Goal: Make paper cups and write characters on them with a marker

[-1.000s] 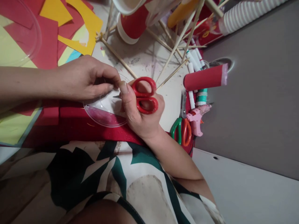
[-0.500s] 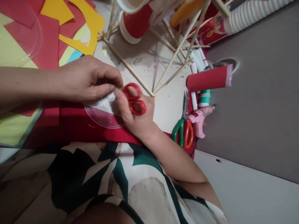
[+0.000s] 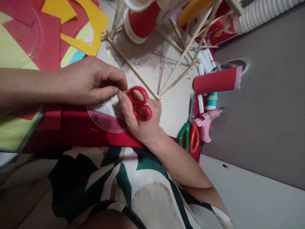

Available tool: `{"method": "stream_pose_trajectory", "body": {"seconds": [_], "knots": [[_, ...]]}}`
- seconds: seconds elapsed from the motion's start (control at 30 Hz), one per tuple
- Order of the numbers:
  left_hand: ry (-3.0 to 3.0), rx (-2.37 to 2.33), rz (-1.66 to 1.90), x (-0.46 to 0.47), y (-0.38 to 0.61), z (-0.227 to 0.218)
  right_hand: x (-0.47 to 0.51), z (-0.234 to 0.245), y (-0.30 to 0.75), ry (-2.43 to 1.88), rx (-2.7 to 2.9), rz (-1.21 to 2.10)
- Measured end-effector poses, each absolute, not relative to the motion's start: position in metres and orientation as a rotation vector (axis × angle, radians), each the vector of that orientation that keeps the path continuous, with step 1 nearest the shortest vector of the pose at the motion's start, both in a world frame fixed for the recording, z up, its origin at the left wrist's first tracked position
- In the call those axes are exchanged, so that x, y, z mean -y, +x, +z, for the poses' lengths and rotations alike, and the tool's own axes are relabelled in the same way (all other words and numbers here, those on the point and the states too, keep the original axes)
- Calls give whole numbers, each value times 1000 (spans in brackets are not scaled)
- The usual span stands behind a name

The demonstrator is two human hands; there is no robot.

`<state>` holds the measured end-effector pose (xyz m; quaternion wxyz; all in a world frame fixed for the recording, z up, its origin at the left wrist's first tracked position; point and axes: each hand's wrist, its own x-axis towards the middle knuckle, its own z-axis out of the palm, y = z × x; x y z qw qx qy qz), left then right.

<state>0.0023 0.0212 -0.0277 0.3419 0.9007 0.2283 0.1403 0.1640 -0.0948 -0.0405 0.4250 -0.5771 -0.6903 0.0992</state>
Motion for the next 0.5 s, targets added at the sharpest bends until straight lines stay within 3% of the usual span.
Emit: {"method": "stream_pose_trajectory", "body": {"seconds": [0.5], "knots": [[2240,-561,384,-23,2,-32,95,-38,165,-1488,1713,277]]}}
